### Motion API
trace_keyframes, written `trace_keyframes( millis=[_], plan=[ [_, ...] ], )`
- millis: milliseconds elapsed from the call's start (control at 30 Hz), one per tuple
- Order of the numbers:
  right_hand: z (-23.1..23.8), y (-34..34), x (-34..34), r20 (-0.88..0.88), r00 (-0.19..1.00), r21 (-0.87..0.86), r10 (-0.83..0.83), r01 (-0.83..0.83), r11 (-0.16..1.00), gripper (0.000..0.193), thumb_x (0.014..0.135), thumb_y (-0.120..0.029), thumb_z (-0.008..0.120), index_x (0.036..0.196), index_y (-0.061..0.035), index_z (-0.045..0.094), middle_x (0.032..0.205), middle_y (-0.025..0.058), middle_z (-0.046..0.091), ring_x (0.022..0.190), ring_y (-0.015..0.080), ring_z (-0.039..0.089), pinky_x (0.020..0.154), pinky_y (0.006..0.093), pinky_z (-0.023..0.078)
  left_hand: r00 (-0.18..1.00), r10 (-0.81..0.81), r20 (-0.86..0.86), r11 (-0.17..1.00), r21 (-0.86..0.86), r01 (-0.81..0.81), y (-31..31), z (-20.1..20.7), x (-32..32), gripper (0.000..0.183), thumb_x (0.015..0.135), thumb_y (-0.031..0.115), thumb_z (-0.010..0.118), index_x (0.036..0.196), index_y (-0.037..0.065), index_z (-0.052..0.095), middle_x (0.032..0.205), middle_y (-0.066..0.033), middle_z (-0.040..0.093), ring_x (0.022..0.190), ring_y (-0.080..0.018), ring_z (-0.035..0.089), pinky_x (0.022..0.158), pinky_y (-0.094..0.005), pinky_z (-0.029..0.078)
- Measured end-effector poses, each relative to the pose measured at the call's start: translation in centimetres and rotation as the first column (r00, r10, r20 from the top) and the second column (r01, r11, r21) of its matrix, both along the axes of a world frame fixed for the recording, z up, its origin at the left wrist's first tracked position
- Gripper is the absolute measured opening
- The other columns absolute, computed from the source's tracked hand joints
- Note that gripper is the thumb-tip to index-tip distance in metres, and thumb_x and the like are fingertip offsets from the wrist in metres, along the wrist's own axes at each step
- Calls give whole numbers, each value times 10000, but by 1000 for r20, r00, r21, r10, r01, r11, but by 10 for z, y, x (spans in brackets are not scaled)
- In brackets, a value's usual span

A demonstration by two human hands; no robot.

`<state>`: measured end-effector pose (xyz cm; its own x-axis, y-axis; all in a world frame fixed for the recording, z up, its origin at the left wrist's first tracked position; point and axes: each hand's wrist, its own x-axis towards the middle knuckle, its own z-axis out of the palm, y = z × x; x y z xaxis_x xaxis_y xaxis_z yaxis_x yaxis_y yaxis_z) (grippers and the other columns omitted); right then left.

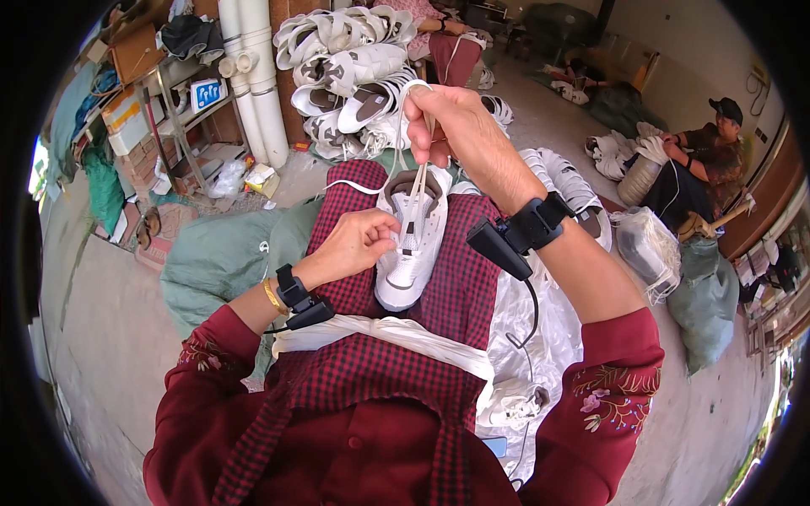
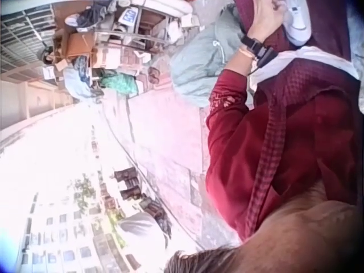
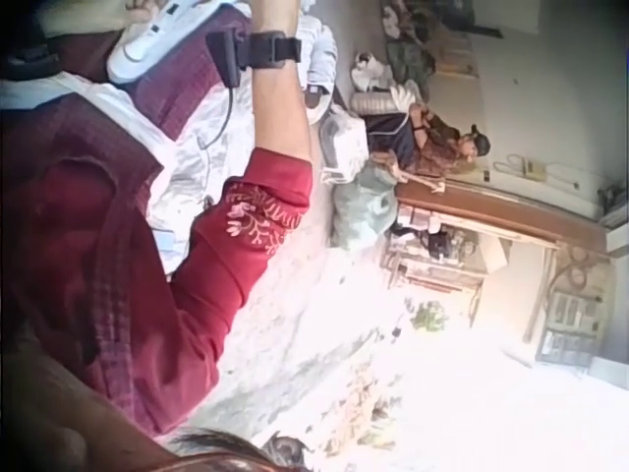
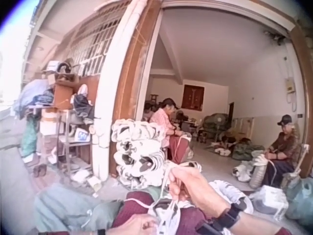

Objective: The recorder is lacing white sneakers in a factory or workshop setting.

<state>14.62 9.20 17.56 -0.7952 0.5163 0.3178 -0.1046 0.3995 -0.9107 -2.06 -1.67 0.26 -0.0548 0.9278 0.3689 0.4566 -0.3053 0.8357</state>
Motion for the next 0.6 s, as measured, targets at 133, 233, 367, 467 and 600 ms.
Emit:
trace_keyframes(
  millis=[133,233,367,467,600],
  plan=[
    [7,-24,12,-40,988,-23,149,-150,988,370,1069,-346,423,845,-90,567,626,-11,567,553,82,602,454,205,393,989,-29,-143,998,-63,20,10,-3,-5,117,875,11,697,983,-19,662,746,-26,623,636,-76,587,579,-234,487],
    [19,-42,17,-85,971,-19,222,-225,974,373,1063,-351,429,862,-72,575,634,1,585,565,94,625,461,211,420,991,-97,91,983,-144,110,12,12,-10,86,868,78,699,894,-2,685,683,-35,610,628,-94,572,606,-280,477],
    [32,-65,14,-113,945,26,308,-307,951,396,1045,-360,449,848,-48,593,646,23,615,579,111,646,473,220,441,869,-203,-451,972,12,233,31,40,-5,161,859,142,723,789,8,667,751,-66,644,630,-162,607,613,-335,491],
    [33,-79,11,-112,942,77,317,-309,948,385,1061,-369,424,847,-71,539,584,25,546,545,126,604,435,218,382,614,-170,-771,875,168,454,38,46,6,196,837,181,734,789,10,652,731,-104,634,657,-265,636,616,-385,501],
    [39,-80,21,-114,952,91,282,-273,958,383,1054,-356,427,826,-68,536,575,36,539,518,125,572,428,227,377,676,-5,-737,965,173,195,17,37,10,205,853,209,709,835,16,642,809,-133,634,775,-341,660,680,-448,520]
  ],
)
